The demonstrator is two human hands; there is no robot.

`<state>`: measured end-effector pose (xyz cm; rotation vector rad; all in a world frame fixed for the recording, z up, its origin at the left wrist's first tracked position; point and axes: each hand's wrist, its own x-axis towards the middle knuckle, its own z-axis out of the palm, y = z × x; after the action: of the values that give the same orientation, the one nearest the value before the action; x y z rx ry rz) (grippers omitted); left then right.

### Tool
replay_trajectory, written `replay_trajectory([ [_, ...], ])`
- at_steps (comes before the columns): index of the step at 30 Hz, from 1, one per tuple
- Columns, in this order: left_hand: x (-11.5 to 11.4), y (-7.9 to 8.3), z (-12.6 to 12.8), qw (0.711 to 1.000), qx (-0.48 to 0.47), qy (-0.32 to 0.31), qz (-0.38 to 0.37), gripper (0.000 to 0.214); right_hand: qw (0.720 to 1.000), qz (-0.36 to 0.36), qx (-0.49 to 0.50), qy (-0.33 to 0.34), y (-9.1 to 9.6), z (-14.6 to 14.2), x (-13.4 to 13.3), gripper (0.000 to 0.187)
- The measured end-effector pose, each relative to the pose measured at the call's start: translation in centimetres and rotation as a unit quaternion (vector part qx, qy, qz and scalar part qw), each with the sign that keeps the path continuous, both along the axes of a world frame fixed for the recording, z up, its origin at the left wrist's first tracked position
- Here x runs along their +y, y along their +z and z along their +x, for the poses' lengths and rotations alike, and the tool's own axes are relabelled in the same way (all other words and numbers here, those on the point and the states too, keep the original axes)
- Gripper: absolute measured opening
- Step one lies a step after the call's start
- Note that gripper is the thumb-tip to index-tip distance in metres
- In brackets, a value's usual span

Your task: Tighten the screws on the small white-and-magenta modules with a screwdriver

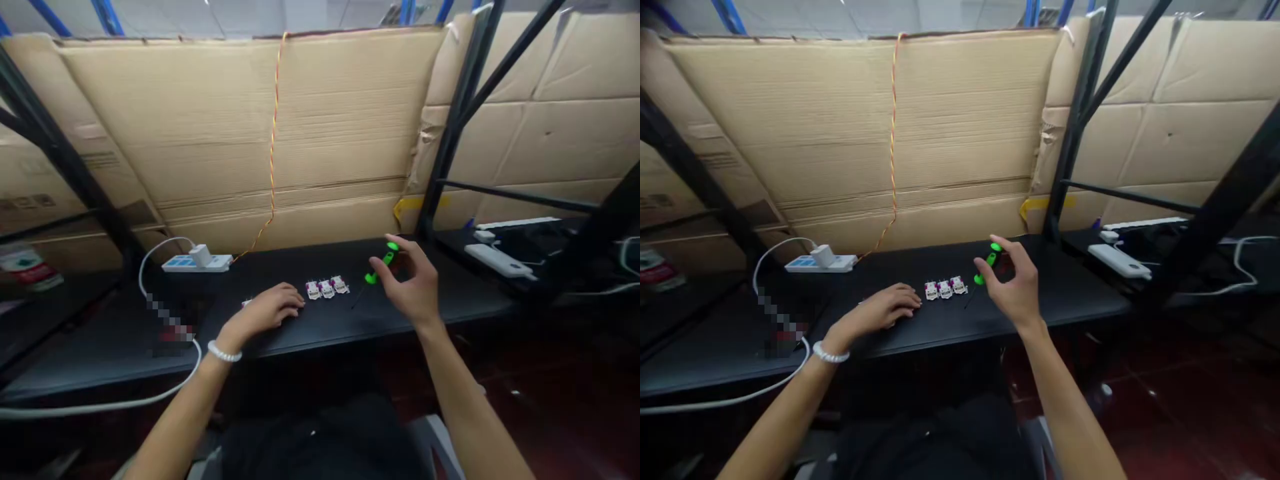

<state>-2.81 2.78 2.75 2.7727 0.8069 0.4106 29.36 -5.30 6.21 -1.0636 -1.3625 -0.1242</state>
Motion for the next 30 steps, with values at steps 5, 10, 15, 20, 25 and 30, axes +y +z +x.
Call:
replay_trajectory([
  [5,1.2,0.6,0.6,1.000,0.017,0.007,-0.003,0.018,1.000,0.004,-0.008,0.009,0.0,0.1,0.0,0.045],
  [10,1.8,0.7,1.2,1.000,0.013,0.011,-0.010,0.013,1.000,0.005,-0.009,0.012,-0.1,0.3,0.1,0.046],
  [15,1.9,0.7,1.6,1.000,0.005,0.020,-0.013,0.006,1.000,0.008,-0.010,0.016,0.0,0.2,0.1,0.045],
  [20,1.6,1.1,1.9,0.998,0.000,0.066,-0.016,0.013,1.000,0.009,-0.011,0.017,0.0,0.2,0.1,0.044],
  [25,1.6,1.1,2.3,0.997,0.002,0.079,-0.017,0.020,1.000,0.006,-0.009,0.021,0.0,0.0,0.1,0.045],
  [30,1.8,1.0,2.6,0.997,-0.009,0.080,-0.011,0.022,1.000,0.012,-0.017,0.024,0.0,-0.1,0.1,0.044],
])
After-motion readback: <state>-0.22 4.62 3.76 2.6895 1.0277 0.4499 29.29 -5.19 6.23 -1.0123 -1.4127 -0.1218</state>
